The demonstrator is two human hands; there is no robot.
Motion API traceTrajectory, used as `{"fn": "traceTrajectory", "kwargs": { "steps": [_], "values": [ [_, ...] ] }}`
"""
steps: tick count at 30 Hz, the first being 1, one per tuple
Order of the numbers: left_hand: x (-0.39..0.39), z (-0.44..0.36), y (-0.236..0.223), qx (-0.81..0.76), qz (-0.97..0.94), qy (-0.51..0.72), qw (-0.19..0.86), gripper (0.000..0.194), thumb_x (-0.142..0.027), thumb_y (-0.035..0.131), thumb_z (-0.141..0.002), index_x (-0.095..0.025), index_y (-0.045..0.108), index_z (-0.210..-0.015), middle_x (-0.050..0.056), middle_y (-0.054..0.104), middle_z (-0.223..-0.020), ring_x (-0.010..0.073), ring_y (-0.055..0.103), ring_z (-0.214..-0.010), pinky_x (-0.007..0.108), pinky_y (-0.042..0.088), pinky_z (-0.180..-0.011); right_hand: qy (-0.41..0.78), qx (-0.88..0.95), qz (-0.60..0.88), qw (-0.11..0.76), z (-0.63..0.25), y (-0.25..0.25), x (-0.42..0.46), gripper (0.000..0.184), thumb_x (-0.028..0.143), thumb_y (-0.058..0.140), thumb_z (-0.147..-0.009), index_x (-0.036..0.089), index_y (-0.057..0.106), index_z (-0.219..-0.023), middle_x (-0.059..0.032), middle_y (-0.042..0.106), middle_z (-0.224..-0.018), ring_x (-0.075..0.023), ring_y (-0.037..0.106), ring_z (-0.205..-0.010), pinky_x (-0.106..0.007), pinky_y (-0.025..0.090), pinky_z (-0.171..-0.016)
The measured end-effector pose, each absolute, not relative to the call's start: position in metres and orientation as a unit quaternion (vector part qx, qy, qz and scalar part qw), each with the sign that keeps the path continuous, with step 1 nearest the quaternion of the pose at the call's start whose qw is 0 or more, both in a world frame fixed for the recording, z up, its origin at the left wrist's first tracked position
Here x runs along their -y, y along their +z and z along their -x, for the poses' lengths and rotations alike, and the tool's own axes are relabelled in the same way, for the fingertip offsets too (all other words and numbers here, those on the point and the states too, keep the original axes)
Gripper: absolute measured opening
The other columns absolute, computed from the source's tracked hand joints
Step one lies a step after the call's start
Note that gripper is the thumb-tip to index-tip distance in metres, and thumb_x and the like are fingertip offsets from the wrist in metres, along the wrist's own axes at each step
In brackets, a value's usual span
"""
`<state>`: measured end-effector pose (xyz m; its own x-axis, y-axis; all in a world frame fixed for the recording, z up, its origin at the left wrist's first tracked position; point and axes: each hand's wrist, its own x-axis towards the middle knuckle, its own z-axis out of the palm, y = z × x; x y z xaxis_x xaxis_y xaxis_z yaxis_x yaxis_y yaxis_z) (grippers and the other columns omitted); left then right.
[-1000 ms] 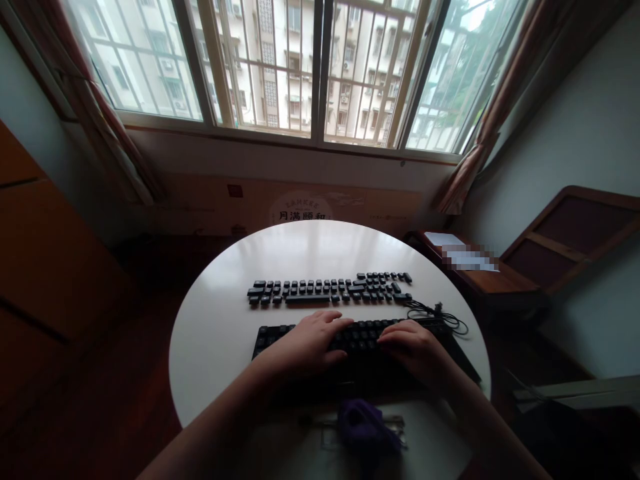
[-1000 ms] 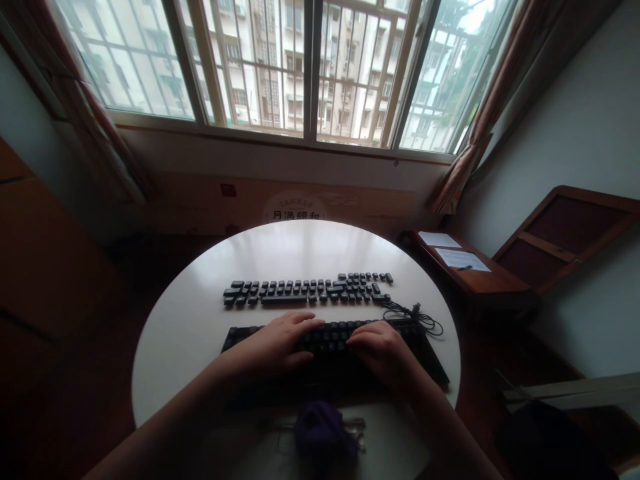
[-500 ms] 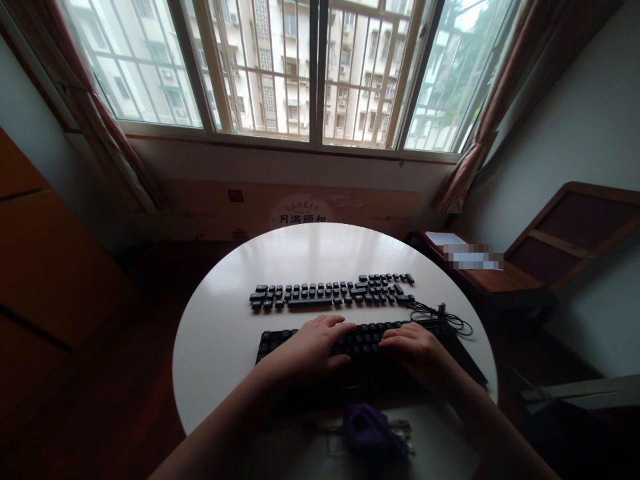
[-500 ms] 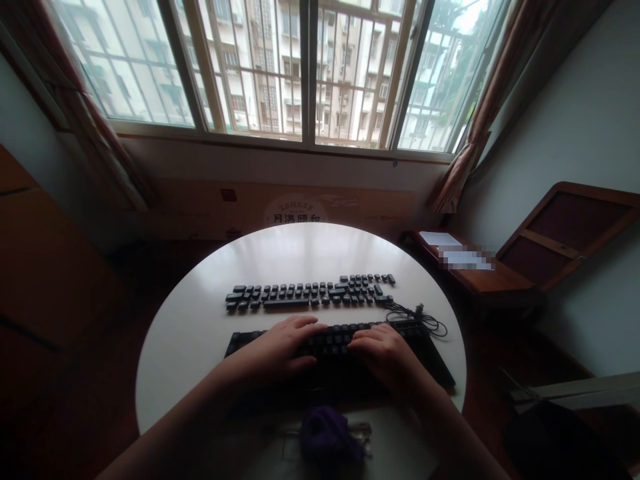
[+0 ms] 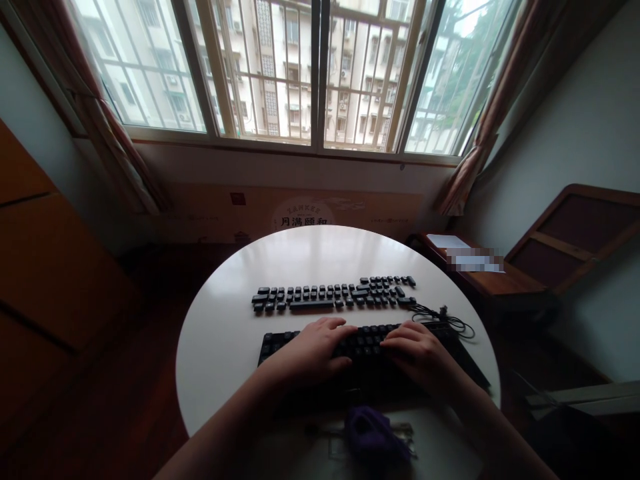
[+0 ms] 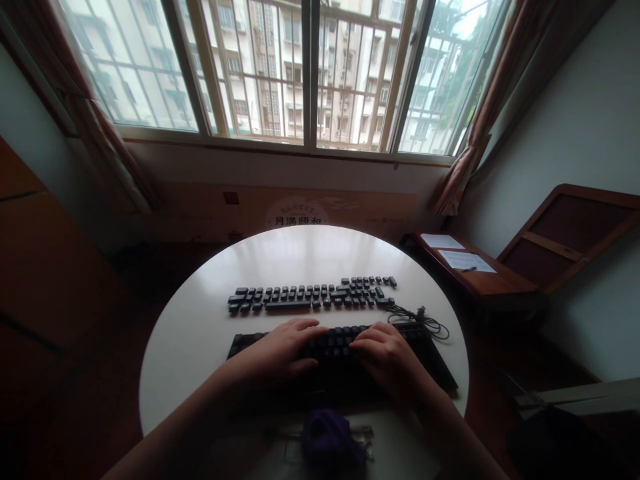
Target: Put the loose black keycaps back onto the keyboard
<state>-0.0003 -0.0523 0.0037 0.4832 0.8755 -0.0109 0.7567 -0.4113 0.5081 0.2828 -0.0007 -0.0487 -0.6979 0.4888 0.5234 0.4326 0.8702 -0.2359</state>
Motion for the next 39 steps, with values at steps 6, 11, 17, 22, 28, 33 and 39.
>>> {"fn": "traceTrajectory", "kwargs": {
  "steps": [6,11,17,22,28,33,39],
  "values": [
    [0.0525,-0.0002,0.0025,-0.491,-0.831,0.130,0.228,0.063,-0.036,0.068,-0.085,-0.027,0.052,-0.146,0.009,0.052,-0.149,0.0328,0.047,-0.136,0.047,0.037,-0.115,0.029,0.920,0.267,0.286,-0.2829,-0.0489,0.0016,0.024,0.016,0.063,-0.092,0.023,0.072,-0.113,-0.0079,0.074,-0.101,-0.0236,0.066,-0.092,-0.043,0.055,-0.085],
    [0.0516,0.0016,-0.0027,-0.489,-0.833,0.135,0.221,0.063,-0.037,0.068,-0.085,-0.028,0.053,-0.145,0.009,0.052,-0.149,0.0328,0.047,-0.137,0.048,0.037,-0.115,0.033,0.919,0.269,0.287,-0.2836,-0.0496,0.0011,0.026,0.016,0.066,-0.090,0.024,0.072,-0.113,-0.0067,0.073,-0.100,-0.0234,0.066,-0.092,-0.042,0.056,-0.085],
    [0.0525,0.0027,-0.0028,-0.487,-0.834,0.136,0.220,0.064,-0.038,0.069,-0.086,-0.028,0.052,-0.146,0.010,0.051,-0.150,0.0324,0.046,-0.138,0.048,0.035,-0.116,0.037,0.925,0.249,0.285,-0.2833,-0.0489,0.0019,0.023,0.016,0.061,-0.094,0.024,0.072,-0.113,-0.0078,0.073,-0.101,-0.0228,0.065,-0.092,-0.041,0.056,-0.084],
    [0.0535,0.0013,0.0018,-0.485,-0.835,0.136,0.222,0.063,-0.035,0.069,-0.084,-0.027,0.054,-0.145,0.010,0.053,-0.148,0.0324,0.048,-0.136,0.047,0.037,-0.115,0.039,0.923,0.243,0.295,-0.2816,-0.0467,0.0023,0.022,0.017,0.062,-0.093,0.025,0.073,-0.110,-0.0070,0.074,-0.098,-0.0218,0.066,-0.088,-0.041,0.056,-0.083],
    [0.0539,0.0028,-0.0011,-0.488,-0.833,0.136,0.220,0.063,-0.037,0.069,-0.085,-0.027,0.053,-0.145,0.011,0.052,-0.149,0.0331,0.047,-0.137,0.048,0.037,-0.115,0.061,0.921,0.252,0.292,-0.2806,-0.0473,0.0025,0.021,0.017,0.063,-0.092,0.025,0.075,-0.108,-0.0074,0.073,-0.098,-0.0221,0.066,-0.089,-0.040,0.057,-0.082],
    [0.0549,0.0013,0.0002,-0.489,-0.834,0.132,0.221,0.062,-0.037,0.069,-0.085,-0.027,0.055,-0.144,0.010,0.054,-0.148,0.0332,0.048,-0.136,0.047,0.037,-0.114,0.073,0.919,0.259,0.289,-0.2820,-0.0471,0.0030,0.021,0.018,0.063,-0.092,0.025,0.074,-0.108,-0.0069,0.073,-0.099,-0.0218,0.065,-0.091,-0.039,0.056,-0.083],
    [0.0554,0.0002,0.0039,-0.490,-0.835,0.121,0.221,0.061,-0.038,0.069,-0.085,-0.026,0.055,-0.144,0.011,0.054,-0.148,0.0335,0.049,-0.135,0.048,0.038,-0.114,0.075,0.919,0.259,0.289,-0.2808,-0.0461,0.0026,0.020,0.017,0.063,-0.091,0.025,0.074,-0.106,-0.0067,0.073,-0.097,-0.0219,0.066,-0.090,-0.039,0.057,-0.081]
  ]
}}
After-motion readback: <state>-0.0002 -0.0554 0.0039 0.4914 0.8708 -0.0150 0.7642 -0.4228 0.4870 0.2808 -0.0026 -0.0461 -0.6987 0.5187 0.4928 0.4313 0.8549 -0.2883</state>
